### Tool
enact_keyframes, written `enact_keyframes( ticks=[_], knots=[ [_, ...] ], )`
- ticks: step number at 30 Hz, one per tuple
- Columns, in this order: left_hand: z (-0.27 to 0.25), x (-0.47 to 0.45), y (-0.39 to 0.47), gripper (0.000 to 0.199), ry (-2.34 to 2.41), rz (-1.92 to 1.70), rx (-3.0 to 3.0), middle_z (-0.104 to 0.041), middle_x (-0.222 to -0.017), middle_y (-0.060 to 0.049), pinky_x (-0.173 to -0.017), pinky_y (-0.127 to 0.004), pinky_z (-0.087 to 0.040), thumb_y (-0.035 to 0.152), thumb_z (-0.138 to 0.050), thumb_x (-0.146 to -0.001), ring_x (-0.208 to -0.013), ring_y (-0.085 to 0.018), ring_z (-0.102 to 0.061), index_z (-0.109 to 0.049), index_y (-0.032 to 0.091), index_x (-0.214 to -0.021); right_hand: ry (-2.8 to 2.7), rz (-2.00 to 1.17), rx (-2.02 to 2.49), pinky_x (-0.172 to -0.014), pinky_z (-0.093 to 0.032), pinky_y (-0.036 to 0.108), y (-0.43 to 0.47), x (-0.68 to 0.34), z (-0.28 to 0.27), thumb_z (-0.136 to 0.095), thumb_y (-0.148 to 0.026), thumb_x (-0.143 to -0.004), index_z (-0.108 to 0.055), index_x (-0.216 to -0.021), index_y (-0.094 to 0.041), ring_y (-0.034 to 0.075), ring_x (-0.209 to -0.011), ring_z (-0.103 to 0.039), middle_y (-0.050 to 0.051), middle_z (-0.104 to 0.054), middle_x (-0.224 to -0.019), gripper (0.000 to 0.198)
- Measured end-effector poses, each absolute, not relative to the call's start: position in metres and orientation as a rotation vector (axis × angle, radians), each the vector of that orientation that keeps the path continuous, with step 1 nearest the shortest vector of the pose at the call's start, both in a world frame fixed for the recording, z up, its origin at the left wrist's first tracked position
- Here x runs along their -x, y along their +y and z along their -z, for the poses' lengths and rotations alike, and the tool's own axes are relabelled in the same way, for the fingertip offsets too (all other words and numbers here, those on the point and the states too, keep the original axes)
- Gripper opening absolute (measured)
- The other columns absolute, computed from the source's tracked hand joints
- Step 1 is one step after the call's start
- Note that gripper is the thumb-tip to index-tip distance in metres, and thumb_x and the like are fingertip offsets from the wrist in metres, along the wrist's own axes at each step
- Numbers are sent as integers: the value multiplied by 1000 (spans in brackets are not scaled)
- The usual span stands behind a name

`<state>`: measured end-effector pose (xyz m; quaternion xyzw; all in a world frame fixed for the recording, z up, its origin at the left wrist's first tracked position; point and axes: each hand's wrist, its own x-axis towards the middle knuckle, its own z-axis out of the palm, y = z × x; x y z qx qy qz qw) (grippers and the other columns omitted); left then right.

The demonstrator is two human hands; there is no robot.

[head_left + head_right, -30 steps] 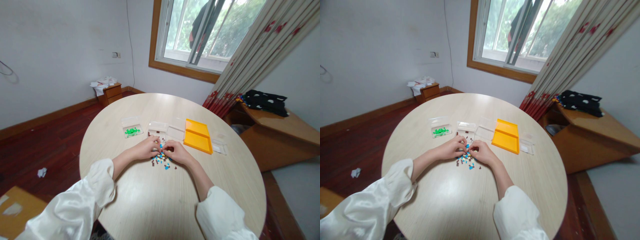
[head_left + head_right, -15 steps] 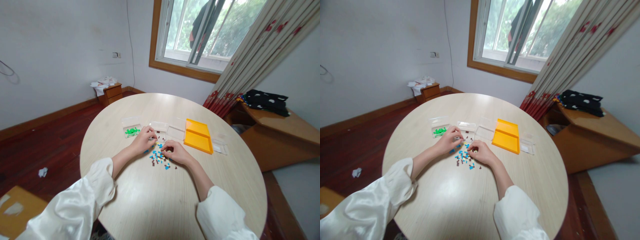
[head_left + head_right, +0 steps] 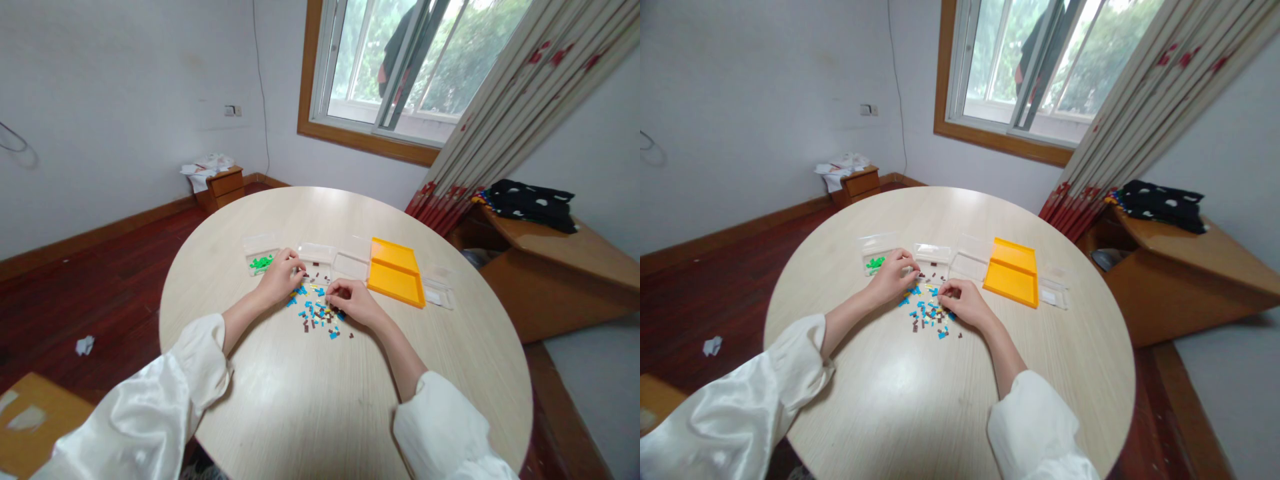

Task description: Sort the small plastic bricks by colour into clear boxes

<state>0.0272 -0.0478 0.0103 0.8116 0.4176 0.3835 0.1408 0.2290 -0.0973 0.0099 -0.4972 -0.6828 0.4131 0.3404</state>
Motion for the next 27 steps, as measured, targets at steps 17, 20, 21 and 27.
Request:
enact_keyframes(
  ticks=[17, 20, 21, 27],
  knots=[
    [-6, -26, -44, 18, 1269, -1060, -2315, -51, -80, -3, -79, -34, -42, 21, -61, -77, -82, -18, -51, -55, 16, -60, -1362, -879, 1288, -58, -52, 29, -90, -223, -4, -70, -46, -63, -58, -71, -17, 15, -56, -61, 2, -62, -63, 32],
    [-8, -28, -46, 21, 1239, -1063, -2304, -51, -79, -3, -78, -33, -42, 21, -60, -78, -80, -18, -51, -54, 15, -59, -1314, -831, 1279, -66, -55, 33, -87, -221, -2, -69, -50, -64, -59, -74, -17, 17, -63, -65, 4, -65, -67, 35],
    [-9, -28, -46, 21, 1224, -1061, -2303, -51, -80, -3, -78, -33, -42, 20, -60, -78, -80, -18, -51, -54, 15, -59, -1299, -808, 1276, -67, -55, 33, -86, -221, -1, -68, -51, -65, -59, -75, -17, 18, -65, -66, 5, -66, -68, 36],
    [-12, -30, -51, 19, 1179, -1053, -2318, -52, -80, -4, -76, -32, -42, 20, -59, -78, -79, -17, -50, -55, 15, -60, -1260, -743, 1232, -77, -55, 37, -81, -217, 5, -62, -54, -70, -64, -92, -15, 20, -78, -68, 9, -70, -85, 45]
  ],
)
